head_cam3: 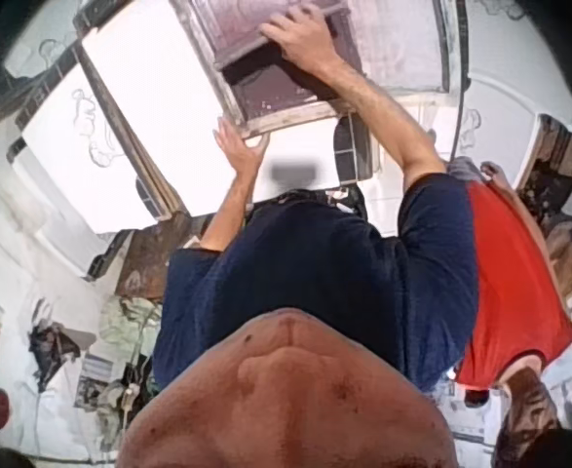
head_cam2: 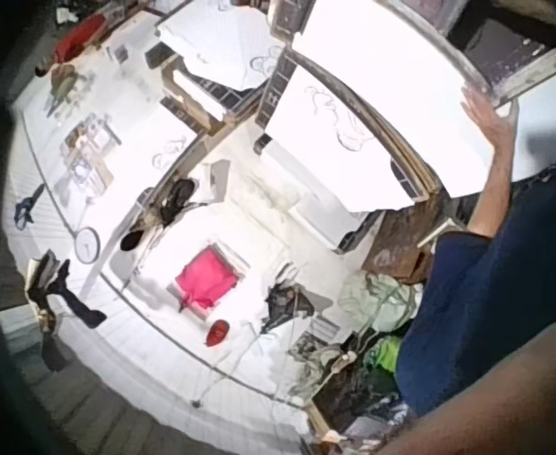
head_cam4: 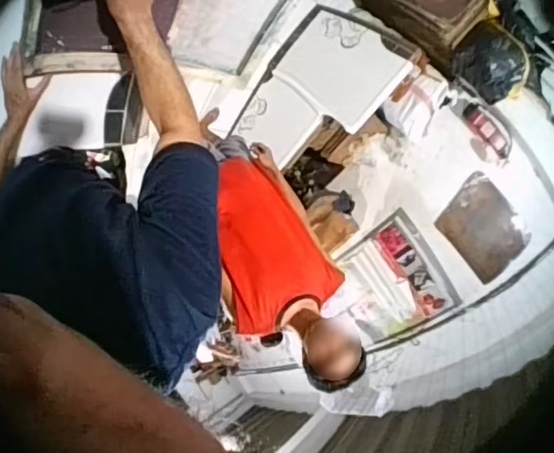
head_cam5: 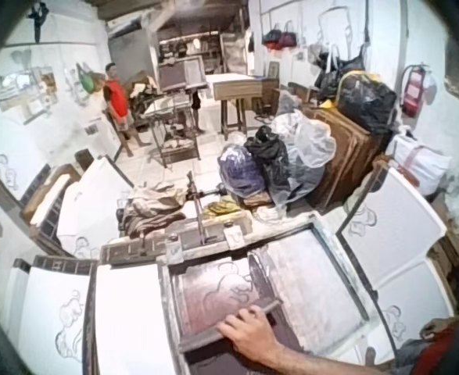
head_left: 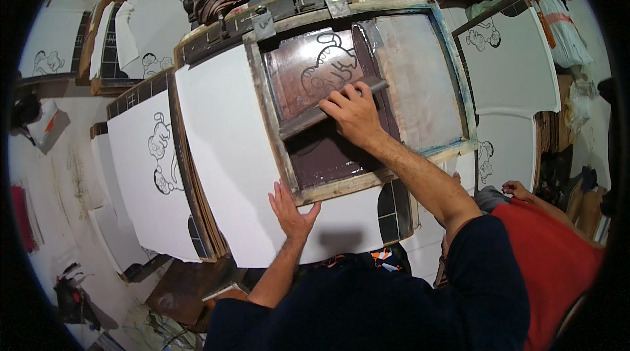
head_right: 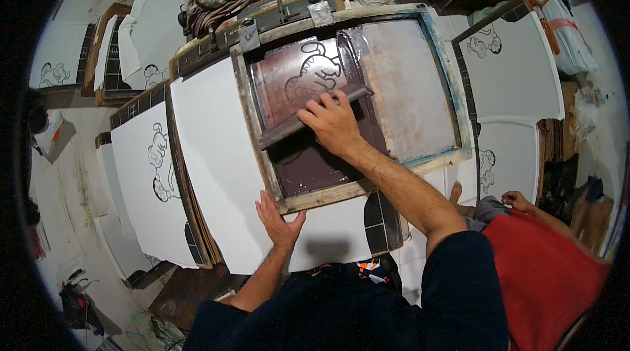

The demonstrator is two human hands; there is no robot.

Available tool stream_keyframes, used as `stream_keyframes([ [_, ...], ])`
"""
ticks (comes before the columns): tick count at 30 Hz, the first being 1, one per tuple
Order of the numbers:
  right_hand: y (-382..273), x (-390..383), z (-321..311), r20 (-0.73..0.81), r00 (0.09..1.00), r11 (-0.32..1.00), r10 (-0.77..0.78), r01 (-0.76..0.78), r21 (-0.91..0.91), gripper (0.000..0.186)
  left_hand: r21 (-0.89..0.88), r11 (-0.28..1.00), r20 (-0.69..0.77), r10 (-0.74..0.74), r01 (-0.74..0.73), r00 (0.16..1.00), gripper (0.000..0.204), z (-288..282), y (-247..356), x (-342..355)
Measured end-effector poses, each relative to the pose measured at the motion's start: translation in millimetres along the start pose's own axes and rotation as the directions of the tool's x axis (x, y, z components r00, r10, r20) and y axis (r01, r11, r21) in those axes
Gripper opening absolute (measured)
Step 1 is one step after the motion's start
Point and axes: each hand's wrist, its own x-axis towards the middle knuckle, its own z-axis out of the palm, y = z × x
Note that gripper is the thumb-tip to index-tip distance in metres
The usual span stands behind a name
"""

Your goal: The person performs screen printing on white fabric using a squeegee and a screen frame. They repeatedly place the screen on the fabric, pull the squeegee across to apply ink, lift the screen, and move the printed fabric aside to continue with the next piece.

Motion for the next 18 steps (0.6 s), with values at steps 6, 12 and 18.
stream_keyframes([
  [6, 66, 77, 39, -0.180, 0.983, 0.990, 0.033, -0.057, -0.130, 0.027, 0.023, 1.000, 0.011, -0.004, 0.004, 1.000, 0.118, 0, -1, -1],
  [12, 106, 118, 51, -0.107, 0.986, 0.961, 0.129, -0.150, -0.231, 0.031, 0.023, 1.000, 0.005, -0.003, 0.003, 1.000, 0.116, 0, -1, 0],
  [18, 55, 82, 33, -0.124, 0.901, 0.870, 0.415, -0.433, -0.235, 0.018, -0.005, 1.000, 0.018, -0.019, 0.019, 1.000, 0.113, 0, -1, 1],
])
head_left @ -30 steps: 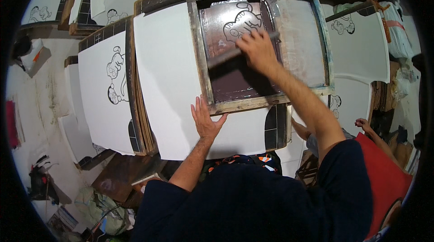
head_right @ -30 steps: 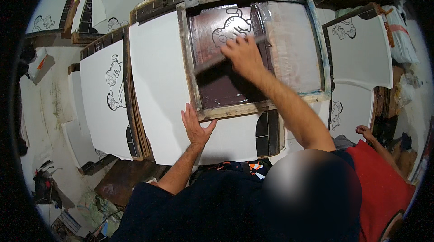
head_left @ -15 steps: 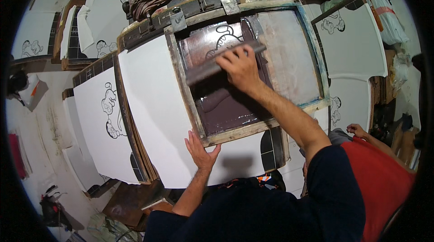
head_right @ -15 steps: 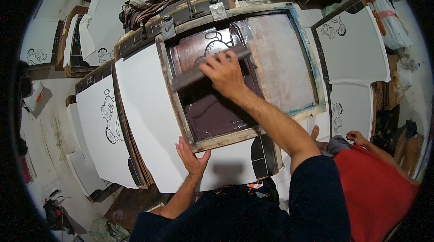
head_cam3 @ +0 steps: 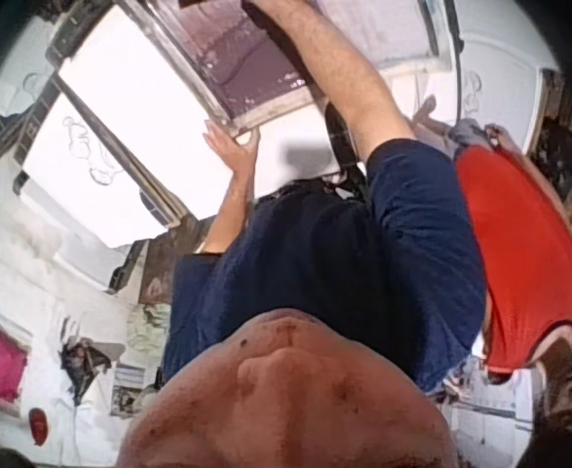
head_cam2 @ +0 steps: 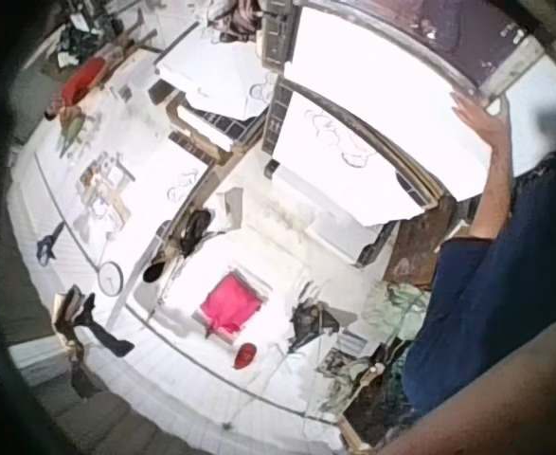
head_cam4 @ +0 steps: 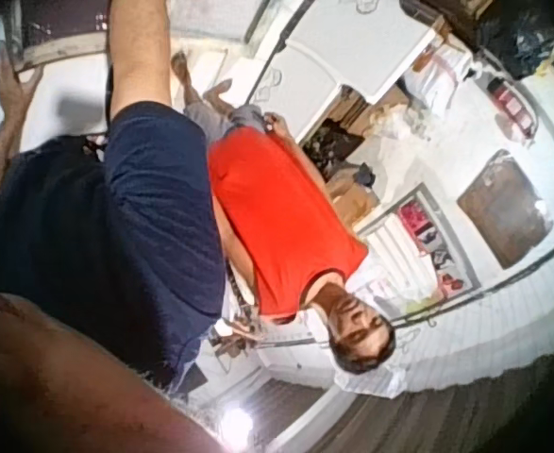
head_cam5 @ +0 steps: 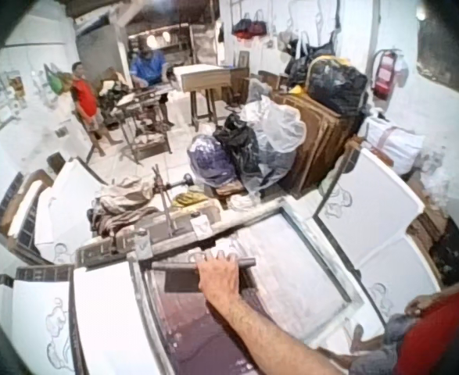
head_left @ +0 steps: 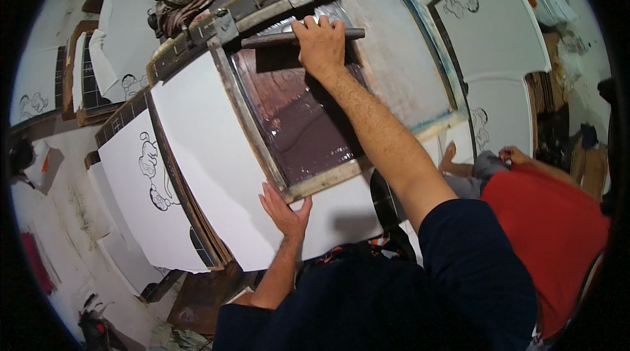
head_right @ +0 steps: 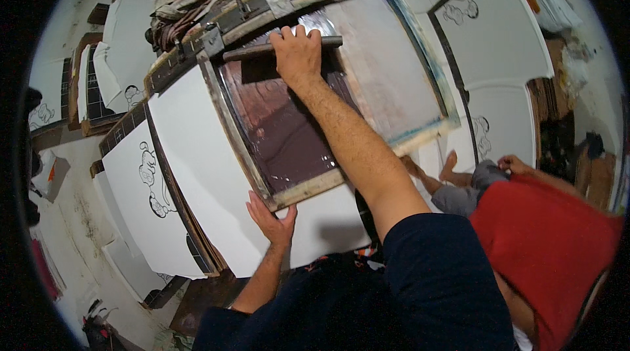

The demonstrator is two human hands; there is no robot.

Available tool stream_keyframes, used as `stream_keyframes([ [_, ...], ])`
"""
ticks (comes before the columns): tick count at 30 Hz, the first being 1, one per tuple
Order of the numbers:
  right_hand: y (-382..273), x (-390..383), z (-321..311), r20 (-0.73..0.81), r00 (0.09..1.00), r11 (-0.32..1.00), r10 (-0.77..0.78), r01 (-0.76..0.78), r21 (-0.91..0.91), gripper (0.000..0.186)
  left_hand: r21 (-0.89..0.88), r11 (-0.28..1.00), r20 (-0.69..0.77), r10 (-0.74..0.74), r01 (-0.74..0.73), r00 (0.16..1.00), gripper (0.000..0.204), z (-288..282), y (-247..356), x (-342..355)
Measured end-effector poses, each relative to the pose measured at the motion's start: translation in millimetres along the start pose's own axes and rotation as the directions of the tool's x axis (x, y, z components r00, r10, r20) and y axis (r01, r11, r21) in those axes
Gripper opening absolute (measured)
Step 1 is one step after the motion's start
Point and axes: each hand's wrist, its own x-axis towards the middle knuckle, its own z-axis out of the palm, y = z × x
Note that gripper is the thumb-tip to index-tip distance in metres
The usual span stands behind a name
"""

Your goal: The person performs screen printing on white fabric using a squeegee and a screen frame. They repeatedly place the screen on the fabric, pull the squeegee across to apply ink, lift the screen, and move the printed fabric aside to continue with the next piece.

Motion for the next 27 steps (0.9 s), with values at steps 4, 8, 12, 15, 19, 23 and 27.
stream_keyframes([
  [4, -10, -56, -27, 0.052, 0.989, 0.991, 0.135, -0.135, -0.013, 0.012, -0.016, 1.000, -0.022, 0.016, -0.017, 1.000, 0.111, 1, 1, 1],
  [8, -19, -111, -53, -0.001, 0.974, 0.972, 0.228, -0.228, -0.051, 0.017, -0.042, 0.998, -0.048, 0.047, -0.049, 0.998, 0.105, 2, 0, 1],
  [12, -22, -148, -70, 0.034, 0.933, 0.930, 0.358, -0.353, -0.107, 0.024, -0.043, 0.998, -0.020, 0.034, -0.035, 0.999, 0.104, 2, -1, 0],
  [15, -35, -163, -78, 0.050, 0.915, 0.913, 0.399, -0.392, -0.116, 0.026, -0.057, 0.998, -0.012, 0.016, -0.017, 1.000, 0.108, 1, -3, 0],
  [19, -60, -179, -87, 0.111, 0.961, 0.967, 0.254, -0.249, -0.060, 0.035, -0.084, 0.996, -0.038, 0.039, -0.042, 0.999, 0.108, 1, -2, 0],
  [23, -51, -176, -90, 0.094, 0.993, 0.997, 0.074, -0.071, -0.044, 0.039, -0.085, 0.996, -0.035, 0.037, -0.040, 0.999, 0.108, 1, -3, 0],
  [27, -39, -155, -90, 0.228, 0.973, 0.997, 0.016, 0.002, -0.078, 0.037, -0.061, 0.998, -0.025, 0.034, -0.035, 0.999, 0.108, 0, -3, -1],
])
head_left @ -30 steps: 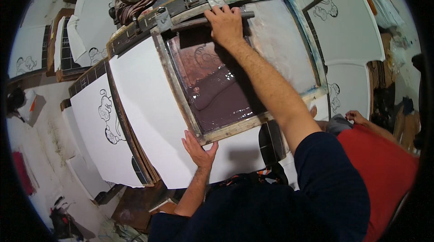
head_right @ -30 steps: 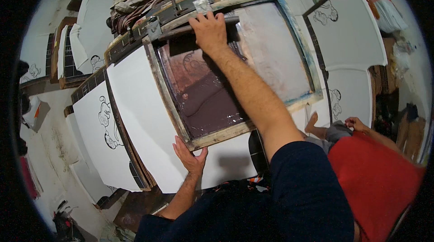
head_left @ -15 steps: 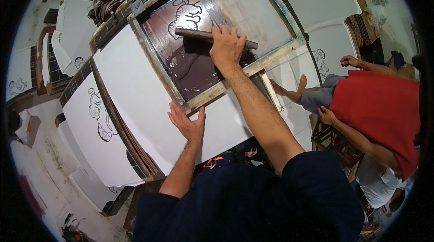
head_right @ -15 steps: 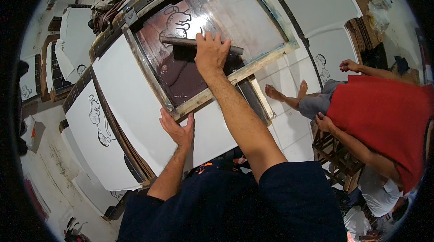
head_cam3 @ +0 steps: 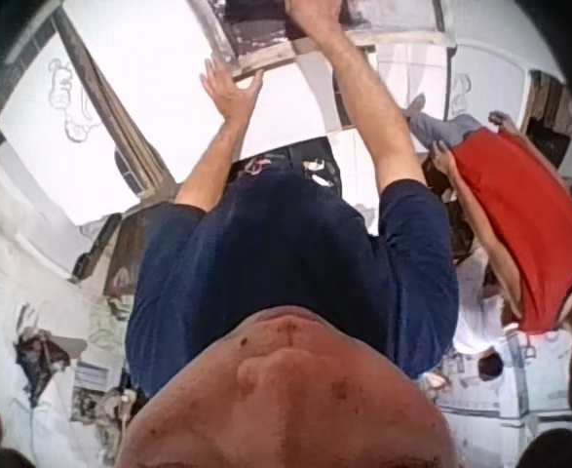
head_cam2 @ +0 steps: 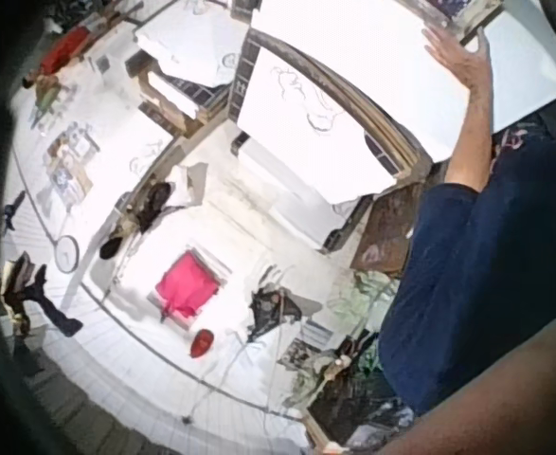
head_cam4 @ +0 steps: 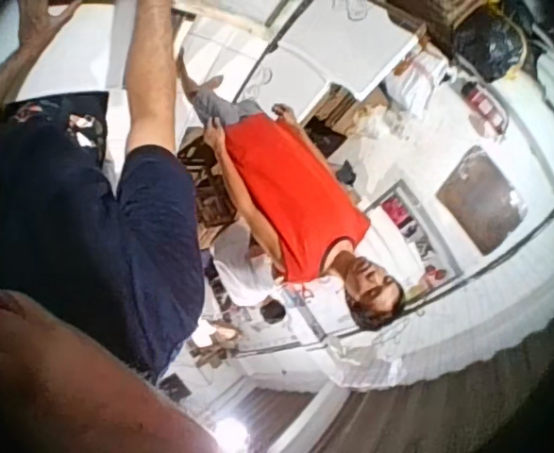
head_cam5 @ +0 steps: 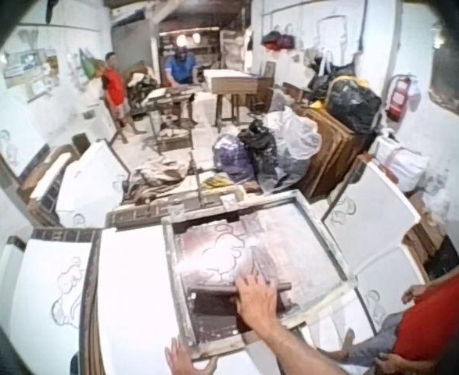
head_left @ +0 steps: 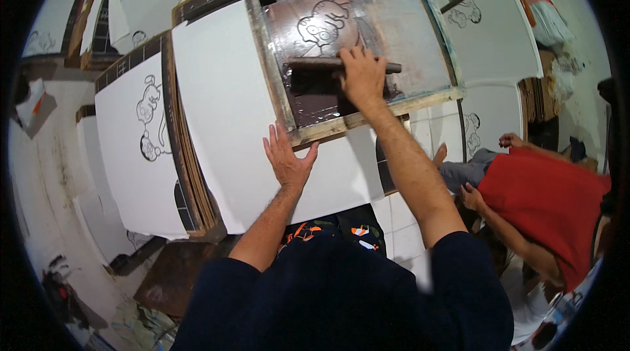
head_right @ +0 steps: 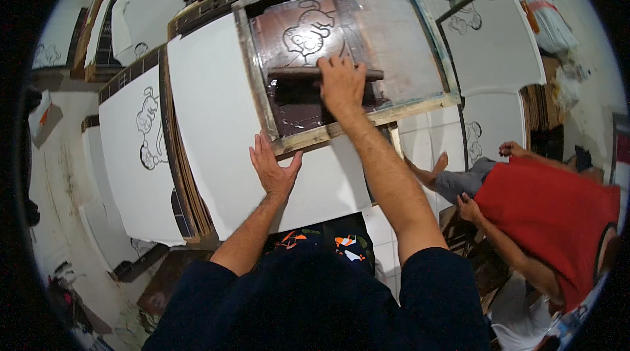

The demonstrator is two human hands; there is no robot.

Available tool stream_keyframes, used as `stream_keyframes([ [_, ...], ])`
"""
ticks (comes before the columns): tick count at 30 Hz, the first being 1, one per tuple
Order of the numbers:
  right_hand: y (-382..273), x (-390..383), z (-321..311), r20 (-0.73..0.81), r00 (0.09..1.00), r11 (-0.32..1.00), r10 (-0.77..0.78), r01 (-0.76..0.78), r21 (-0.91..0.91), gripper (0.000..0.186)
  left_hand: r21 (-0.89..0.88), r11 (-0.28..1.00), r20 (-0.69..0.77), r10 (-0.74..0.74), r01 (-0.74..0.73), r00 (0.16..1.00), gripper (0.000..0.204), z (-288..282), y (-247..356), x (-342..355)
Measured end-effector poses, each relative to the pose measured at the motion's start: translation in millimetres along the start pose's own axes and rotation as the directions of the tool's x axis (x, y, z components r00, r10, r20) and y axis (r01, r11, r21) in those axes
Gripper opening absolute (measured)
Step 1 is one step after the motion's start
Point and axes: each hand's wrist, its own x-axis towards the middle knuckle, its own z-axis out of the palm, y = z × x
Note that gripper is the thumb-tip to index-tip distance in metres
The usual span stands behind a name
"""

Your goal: The person performs screen printing on white fabric using a squeegee and a screen frame. They repeatedly place the screen on the fabric, pull the squeegee across to apply ink, lift the screen, and move the printed fabric aside to continue with the next piece.

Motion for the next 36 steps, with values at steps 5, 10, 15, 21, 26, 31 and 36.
stream_keyframes([
  [5, 11, -15, -28, 0.115, 0.974, 0.977, -0.197, 0.185, 0.106, 0.040, 0.003, 1.000, 0.001, 0.004, -0.004, 1.000, 0.110, -1, 0, 1],
  [10, 23, -4, -11, 0.070, 0.933, 0.931, -0.353, 0.343, 0.129, 0.042, 0.019, 0.999, 0.049, -0.028, 0.027, 0.998, 0.113, -2, 1, 0],
  [15, 36, 114, 35, -0.093, 0.895, 0.892, -0.436, 0.443, 0.086, 0.028, 0.037, 0.999, 0.029, -0.023, 0.022, 0.999, 0.114, -1, 2, 1],
  [21, 29, 227, 62, -0.141, 0.901, 0.908, -0.411, 0.418, 0.028, 0.034, 0.034, 0.999, 0.031, -0.016, 0.015, 0.999, 0.115, -3, 4, 2],
  [26, 23, 158, 69, -0.362, 0.848, 0.913, -0.388, 0.407, -0.026, 0.029, 0.050, 0.998, 0.020, -0.050, 0.049, 0.999, 0.111, -2, 5, 2],
  [31, 28, 136, 52, -0.179, 0.912, 0.920, -0.368, 0.385, 0.072, 0.032, 0.024, 0.999, 0.027, -0.042, 0.041, 0.999, 0.113, -2, 5, 3],
  [36, 22, 209, 64, -0.317, 0.876, 0.917, -0.362, 0.395, 0.044, 0.042, 0.006, 0.999, 0.040, -0.052, 0.052, 0.998, 0.111, -5, 6, 3],
])
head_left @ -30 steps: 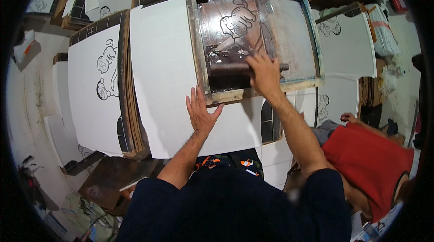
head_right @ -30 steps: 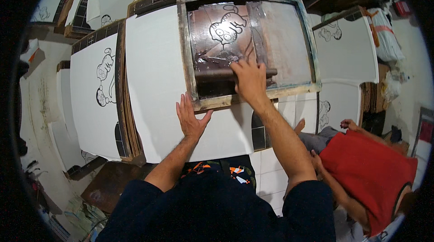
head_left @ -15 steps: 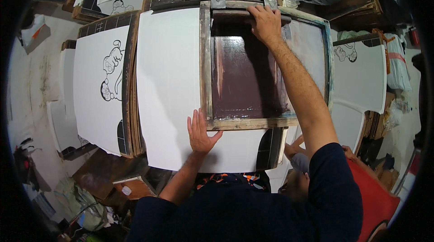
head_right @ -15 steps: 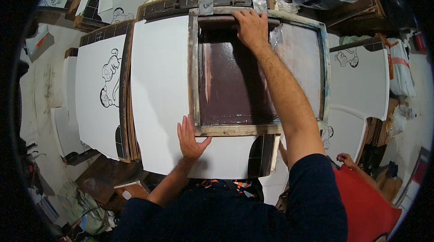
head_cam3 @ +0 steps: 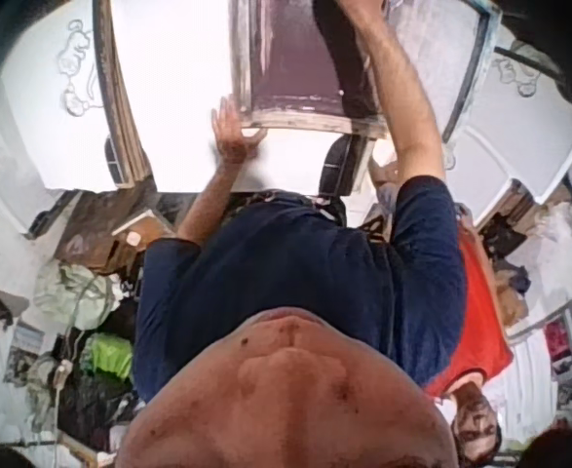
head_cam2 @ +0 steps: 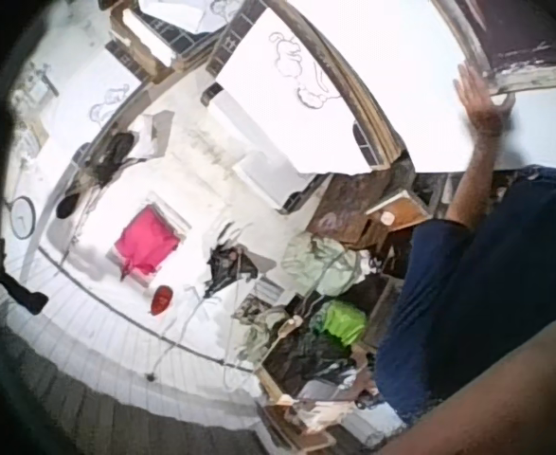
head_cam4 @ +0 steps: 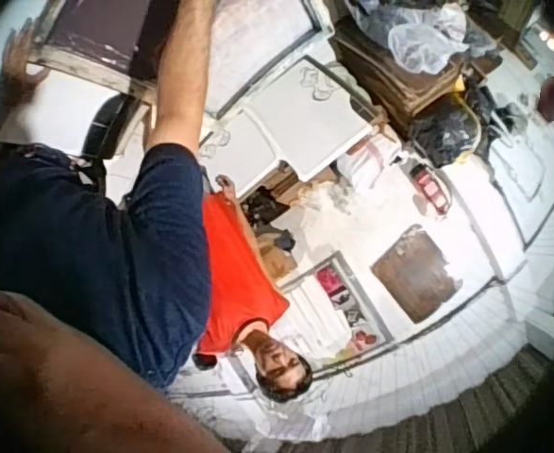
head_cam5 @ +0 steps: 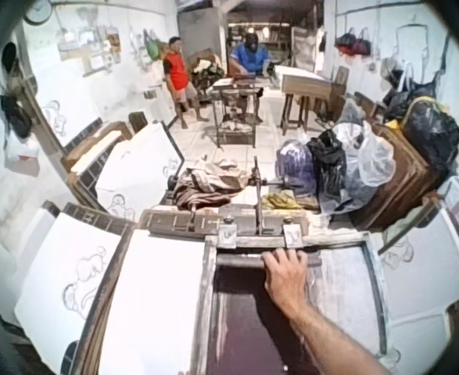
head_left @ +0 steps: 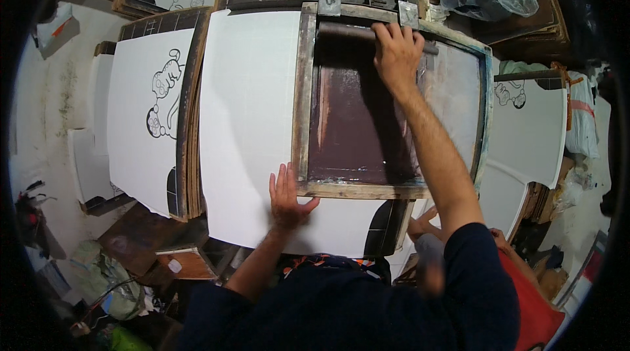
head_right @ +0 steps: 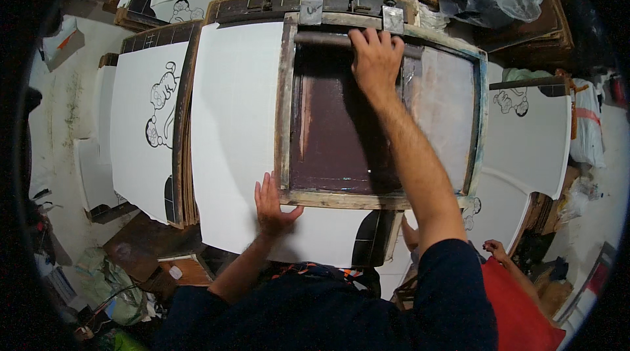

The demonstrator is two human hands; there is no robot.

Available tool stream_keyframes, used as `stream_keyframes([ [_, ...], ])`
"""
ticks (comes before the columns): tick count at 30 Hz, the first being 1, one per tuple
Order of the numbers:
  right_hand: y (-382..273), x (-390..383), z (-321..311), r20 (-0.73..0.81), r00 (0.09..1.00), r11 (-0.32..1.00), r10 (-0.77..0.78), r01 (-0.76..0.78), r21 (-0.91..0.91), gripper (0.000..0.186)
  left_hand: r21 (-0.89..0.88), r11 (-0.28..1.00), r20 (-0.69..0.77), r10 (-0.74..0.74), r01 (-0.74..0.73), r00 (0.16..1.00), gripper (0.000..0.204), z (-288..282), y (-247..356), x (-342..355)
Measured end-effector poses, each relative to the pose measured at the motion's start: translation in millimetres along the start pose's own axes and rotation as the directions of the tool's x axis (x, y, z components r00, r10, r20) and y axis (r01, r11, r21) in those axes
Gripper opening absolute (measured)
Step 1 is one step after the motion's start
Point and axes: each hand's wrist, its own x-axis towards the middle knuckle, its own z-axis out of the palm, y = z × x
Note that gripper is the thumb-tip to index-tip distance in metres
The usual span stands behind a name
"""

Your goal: The person performs screen printing on white fabric using a squeegee and a screen frame. They repeatedly place the screen on the fabric, pull the squeegee across to apply ink, lift the screen, and move the printed fabric aside to continue with the next piece.

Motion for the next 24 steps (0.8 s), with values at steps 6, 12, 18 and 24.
stream_keyframes([
  [6, -1, 0, 1, 0.129, 0.991, 0.999, 0.019, -0.013, -0.051, 0.037, -0.003, 1.000, 0.022, -0.030, 0.031, 0.999, 0.109, 0, 2, 0],
  [12, -9, -19, -23, 0.206, 0.979, 1.000, 0.005, -0.007, 0.010, 0.044, 0.005, 1.000, -0.030, 0.025, -0.025, 0.999, 0.110, 0, 2, 1],
  [18, 9, 25, 6, 0.168, 0.986, 0.995, -0.003, 0.019, -0.094, 0.045, -0.005, 1.000, 0.012, -0.013, 0.013, 1.000, 0.113, -2, 3, 0],
  [24, -18, -39, -36, 0.313, 0.949, 0.997, 0.043, -0.022, -0.071, 0.055, 0.010, 1.000, 0.001, 0.020, -0.020, 1.000, 0.111, 0, 2, -4],
])
